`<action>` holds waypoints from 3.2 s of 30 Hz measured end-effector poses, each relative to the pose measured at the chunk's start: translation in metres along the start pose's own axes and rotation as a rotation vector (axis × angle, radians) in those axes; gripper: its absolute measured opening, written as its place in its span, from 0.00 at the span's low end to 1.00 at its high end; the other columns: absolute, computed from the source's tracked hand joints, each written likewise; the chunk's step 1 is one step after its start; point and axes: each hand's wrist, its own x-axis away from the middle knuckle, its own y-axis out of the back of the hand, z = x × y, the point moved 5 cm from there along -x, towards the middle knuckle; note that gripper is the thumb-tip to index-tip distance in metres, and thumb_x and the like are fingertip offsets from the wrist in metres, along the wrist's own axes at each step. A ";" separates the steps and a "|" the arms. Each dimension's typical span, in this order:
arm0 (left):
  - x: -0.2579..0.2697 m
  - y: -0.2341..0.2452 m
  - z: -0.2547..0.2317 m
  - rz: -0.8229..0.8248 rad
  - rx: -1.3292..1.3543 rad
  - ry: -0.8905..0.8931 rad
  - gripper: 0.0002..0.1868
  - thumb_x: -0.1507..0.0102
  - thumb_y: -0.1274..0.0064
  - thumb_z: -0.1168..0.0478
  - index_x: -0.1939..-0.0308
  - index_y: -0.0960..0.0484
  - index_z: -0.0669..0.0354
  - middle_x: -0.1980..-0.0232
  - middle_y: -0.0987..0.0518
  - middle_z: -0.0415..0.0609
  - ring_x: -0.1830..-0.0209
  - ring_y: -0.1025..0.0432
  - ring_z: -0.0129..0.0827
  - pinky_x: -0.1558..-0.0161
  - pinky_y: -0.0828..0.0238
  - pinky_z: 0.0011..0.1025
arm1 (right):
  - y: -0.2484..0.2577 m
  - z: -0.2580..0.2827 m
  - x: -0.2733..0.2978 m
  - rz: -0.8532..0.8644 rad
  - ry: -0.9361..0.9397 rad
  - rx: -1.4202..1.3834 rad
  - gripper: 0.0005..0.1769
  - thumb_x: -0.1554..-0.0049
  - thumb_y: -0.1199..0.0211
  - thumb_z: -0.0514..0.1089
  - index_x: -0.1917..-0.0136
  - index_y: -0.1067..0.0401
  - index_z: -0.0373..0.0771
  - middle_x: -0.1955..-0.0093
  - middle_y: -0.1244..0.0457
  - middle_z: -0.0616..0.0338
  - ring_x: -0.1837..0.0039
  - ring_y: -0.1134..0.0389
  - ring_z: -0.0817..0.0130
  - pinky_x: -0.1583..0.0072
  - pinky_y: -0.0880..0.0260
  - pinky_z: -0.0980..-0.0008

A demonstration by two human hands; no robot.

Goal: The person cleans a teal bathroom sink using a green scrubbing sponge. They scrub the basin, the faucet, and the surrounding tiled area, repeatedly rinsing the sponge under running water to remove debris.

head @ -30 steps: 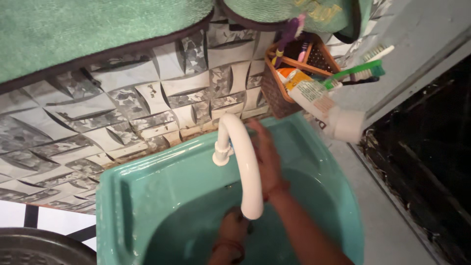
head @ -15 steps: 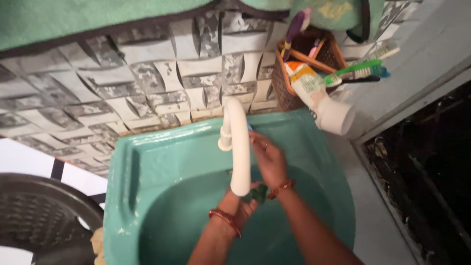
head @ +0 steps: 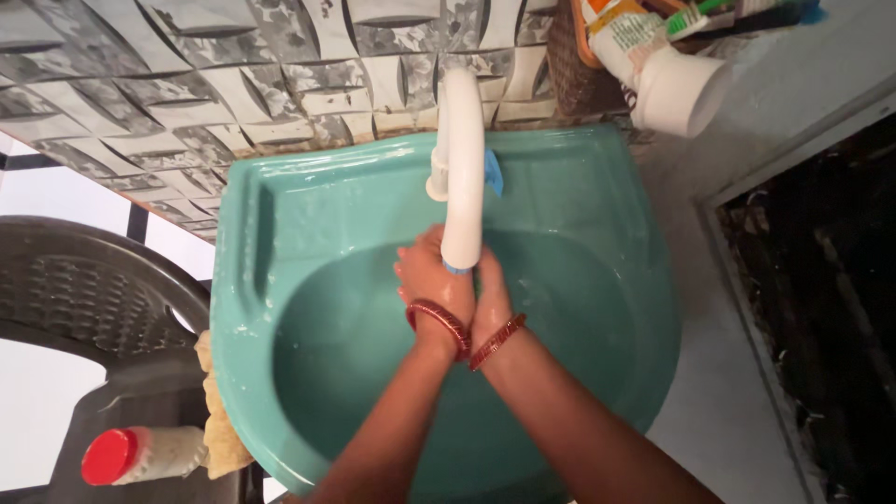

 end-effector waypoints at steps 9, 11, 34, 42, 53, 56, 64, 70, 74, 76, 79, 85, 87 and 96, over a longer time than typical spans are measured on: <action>-0.003 -0.021 -0.003 -0.051 -0.253 -0.210 0.27 0.34 0.49 0.51 0.41 0.24 0.72 0.45 0.28 0.75 0.41 0.39 0.69 0.44 0.47 0.56 | 0.013 0.029 -0.022 -0.194 0.136 0.134 0.30 0.43 0.45 0.65 0.40 0.37 0.40 0.45 0.33 0.52 0.42 0.29 0.52 0.45 0.25 0.50; 0.005 -0.026 -0.005 -0.093 -0.218 -0.495 0.32 0.27 0.49 0.53 0.32 0.30 0.84 0.37 0.33 0.86 0.33 0.44 0.80 0.38 0.54 0.59 | 0.012 0.030 -0.022 -0.073 0.197 0.115 0.30 0.39 0.41 0.65 0.39 0.35 0.38 0.46 0.34 0.54 0.44 0.30 0.58 0.44 0.25 0.51; 0.010 -0.046 -0.004 0.559 1.738 0.553 0.14 0.24 0.58 0.54 0.41 0.24 0.57 0.46 0.22 0.47 0.48 0.26 0.32 0.49 0.25 0.32 | -0.141 0.054 0.068 -0.097 0.717 0.893 0.36 0.32 0.64 0.65 0.41 0.29 0.31 0.64 0.36 0.58 0.65 0.38 0.74 0.58 0.36 0.72; -0.011 -0.012 0.011 0.186 1.458 0.927 0.08 0.32 0.56 0.61 0.57 0.24 0.63 0.62 0.21 0.49 0.64 0.24 0.33 0.63 0.22 0.30 | -0.162 0.102 -0.001 0.066 0.056 0.312 0.19 0.36 0.35 0.54 0.45 0.34 0.37 0.70 0.46 0.72 0.72 0.48 0.81 0.66 0.45 0.75; -0.066 0.100 -0.207 0.576 0.355 -0.174 0.11 0.33 0.52 0.60 0.60 0.15 0.58 0.64 0.15 0.42 0.64 0.22 0.27 0.62 0.26 0.26 | -0.100 0.026 0.052 -0.150 0.828 0.879 0.05 0.39 0.39 0.31 0.49 0.24 0.30 0.64 0.41 0.66 0.64 0.45 0.81 0.64 0.46 0.76; -0.046 0.102 -0.236 0.579 -0.035 -0.604 0.07 0.37 0.47 0.61 0.60 0.14 0.53 0.62 0.15 0.38 0.66 0.21 0.25 0.62 0.25 0.27 | -0.097 0.026 0.043 0.007 0.931 0.760 0.07 0.40 0.36 0.31 0.47 0.27 0.32 0.60 0.39 0.70 0.58 0.40 0.83 0.57 0.38 0.77; -0.100 0.039 -0.205 0.680 0.213 -0.737 0.14 0.34 0.51 0.61 0.75 0.22 0.62 0.72 0.21 0.47 0.68 0.30 0.32 0.50 0.33 0.31 | -0.071 0.016 0.033 -0.226 0.734 0.696 0.07 0.42 0.31 0.39 0.58 0.28 0.36 0.64 0.33 0.63 0.63 0.35 0.80 0.61 0.36 0.76; -0.110 0.038 -0.193 0.653 0.343 -0.572 0.22 0.30 0.56 0.56 0.76 0.27 0.65 0.73 0.27 0.46 0.70 0.32 0.31 0.60 0.34 0.30 | -0.075 0.021 0.037 -0.206 0.805 0.895 0.16 0.43 0.29 0.39 0.66 0.33 0.35 0.68 0.37 0.62 0.65 0.40 0.81 0.63 0.40 0.74; -0.044 0.073 -0.214 0.408 0.012 -1.248 0.15 0.37 0.49 0.58 0.75 0.19 0.63 0.72 0.27 0.50 0.66 0.37 0.36 0.59 0.40 0.37 | -0.074 0.025 0.038 -0.133 0.825 0.953 0.03 0.48 0.33 0.35 0.59 0.25 0.36 0.62 0.32 0.65 0.59 0.35 0.84 0.59 0.32 0.76; -0.047 0.072 -0.214 0.419 0.028 -1.148 0.19 0.35 0.48 0.56 0.76 0.23 0.66 0.72 0.28 0.51 0.65 0.37 0.37 0.58 0.41 0.36 | -0.070 0.022 0.036 -0.119 0.835 0.892 0.05 0.47 0.30 0.34 0.57 0.25 0.34 0.60 0.31 0.63 0.58 0.34 0.82 0.58 0.32 0.75; -0.081 0.055 -0.185 0.553 0.351 -0.879 0.20 0.30 0.53 0.55 0.73 0.25 0.64 0.66 0.28 0.51 0.62 0.34 0.35 0.55 0.38 0.33 | -0.057 0.009 0.031 -0.197 0.905 0.765 0.08 0.46 0.32 0.35 0.54 0.30 0.33 0.58 0.29 0.61 0.56 0.29 0.79 0.56 0.29 0.75; -0.150 -0.007 -0.045 0.204 0.360 -0.260 0.22 0.25 0.64 0.48 0.64 0.26 0.58 0.71 0.29 0.43 0.71 0.37 0.31 0.64 0.38 0.32 | 0.004 -0.006 -0.008 -0.366 0.620 0.305 0.10 0.42 0.42 0.40 0.50 0.26 0.34 0.69 0.37 0.60 0.70 0.40 0.72 0.67 0.40 0.73; -0.136 -0.006 -0.009 0.087 0.529 -0.233 0.18 0.24 0.60 0.51 0.62 0.26 0.57 0.66 0.30 0.43 0.67 0.37 0.31 0.64 0.38 0.33 | 0.013 0.001 -0.009 -0.348 0.669 0.378 0.09 0.43 0.42 0.39 0.51 0.27 0.34 0.65 0.35 0.59 0.66 0.36 0.72 0.63 0.35 0.73; -0.003 -0.039 0.026 0.400 1.287 0.775 0.17 0.32 0.55 0.51 0.57 0.18 0.60 0.61 0.20 0.47 0.62 0.26 0.34 0.56 0.28 0.34 | 0.050 0.036 -0.017 -0.435 0.589 0.009 0.18 0.34 0.47 0.50 0.42 0.27 0.34 0.52 0.31 0.57 0.52 0.31 0.66 0.49 0.30 0.65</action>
